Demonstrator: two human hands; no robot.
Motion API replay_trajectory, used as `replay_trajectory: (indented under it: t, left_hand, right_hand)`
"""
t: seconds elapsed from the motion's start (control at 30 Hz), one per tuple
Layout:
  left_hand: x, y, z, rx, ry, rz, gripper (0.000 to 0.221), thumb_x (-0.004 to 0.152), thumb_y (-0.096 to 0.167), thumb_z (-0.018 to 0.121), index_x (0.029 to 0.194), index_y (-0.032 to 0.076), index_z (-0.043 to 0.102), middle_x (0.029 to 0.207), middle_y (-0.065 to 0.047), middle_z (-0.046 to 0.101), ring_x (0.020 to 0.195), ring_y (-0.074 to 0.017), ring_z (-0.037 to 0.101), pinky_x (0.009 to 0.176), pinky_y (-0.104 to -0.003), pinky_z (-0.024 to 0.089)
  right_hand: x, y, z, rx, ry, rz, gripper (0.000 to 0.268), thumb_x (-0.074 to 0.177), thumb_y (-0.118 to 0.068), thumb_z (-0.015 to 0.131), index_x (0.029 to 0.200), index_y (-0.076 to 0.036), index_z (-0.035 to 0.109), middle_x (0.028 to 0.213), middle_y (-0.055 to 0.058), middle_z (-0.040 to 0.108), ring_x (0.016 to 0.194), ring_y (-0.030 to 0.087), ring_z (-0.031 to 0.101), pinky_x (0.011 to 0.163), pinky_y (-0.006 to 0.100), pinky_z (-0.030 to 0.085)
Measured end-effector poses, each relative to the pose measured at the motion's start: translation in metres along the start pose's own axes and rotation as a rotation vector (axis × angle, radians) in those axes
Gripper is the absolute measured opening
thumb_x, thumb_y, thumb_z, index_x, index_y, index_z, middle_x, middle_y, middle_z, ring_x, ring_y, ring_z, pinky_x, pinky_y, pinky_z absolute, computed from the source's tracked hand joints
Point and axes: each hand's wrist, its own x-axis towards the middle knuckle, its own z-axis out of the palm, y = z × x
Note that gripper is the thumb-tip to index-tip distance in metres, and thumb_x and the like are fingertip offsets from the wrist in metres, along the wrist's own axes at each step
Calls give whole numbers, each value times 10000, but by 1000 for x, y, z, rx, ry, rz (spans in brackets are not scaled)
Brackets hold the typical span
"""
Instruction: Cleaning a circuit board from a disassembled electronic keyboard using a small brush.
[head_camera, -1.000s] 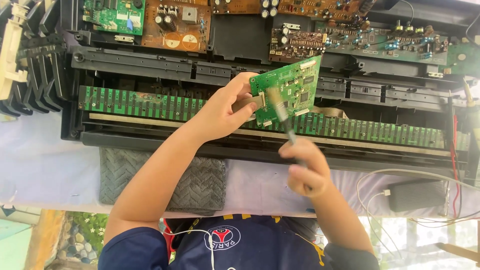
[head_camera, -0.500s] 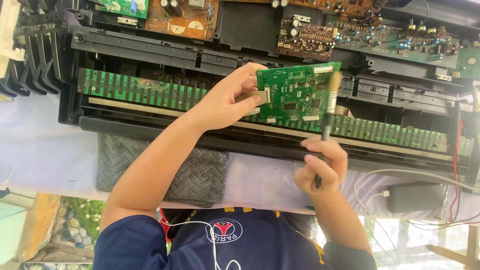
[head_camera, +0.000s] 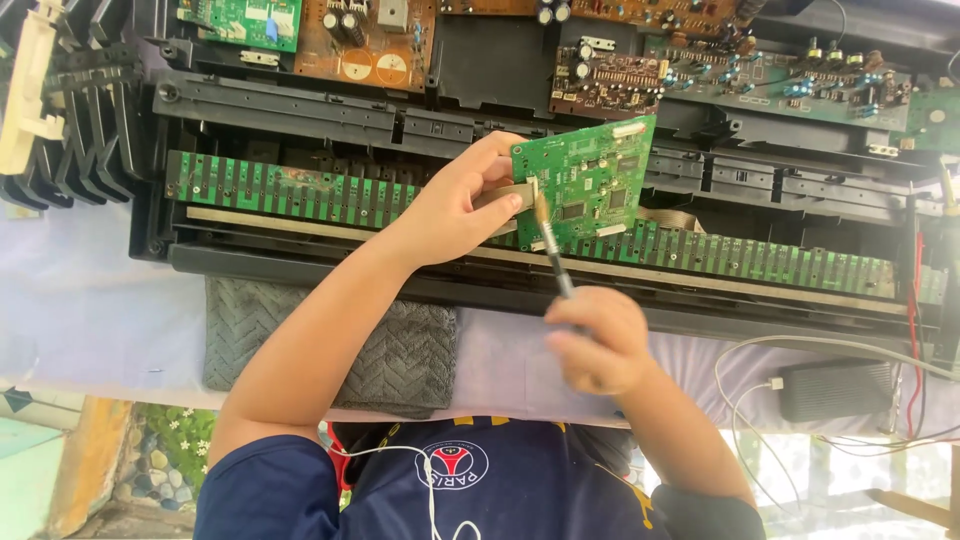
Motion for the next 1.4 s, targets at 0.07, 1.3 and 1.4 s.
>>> replay_trajectory:
  t: [0.07, 1.3, 1.4]
  left_hand:
    - [-2, -4, 0, -25, 35, -29, 408, 984, 9, 514, 1360, 166, 520, 1204, -133, 688, 1069, -202, 668, 961, -437, 576]
    - [0, 4, 9, -51, 98, -50, 442, 1007, 20, 540, 1418, 177, 489, 1236, -155, 685, 1138, -219, 676, 1011, -454, 555]
    - [0, 2, 9, -40, 108, -40, 444, 1003, 19, 549, 1417, 168, 492, 1222, -155, 694, 1131, -222, 686, 1008, -453, 557]
  right_hand:
    - [13, -3, 12, 45, -43, -98, 209, 1021, -95, 504, 977, -146, 702, 857, 149, 690, 621, 266, 610, 553, 384, 537]
    - [-18, 30, -29, -183, 238, -19, 336, 1067, -294, 425, 917, -22, 550, 538, 98, 607, 367, 200, 412, 364, 350, 376]
    - [-17, 31, -25, -340, 212, -37, 316, 1078, -258, 445, 925, -16, 577, 560, 86, 590, 382, 210, 426, 376, 345, 385]
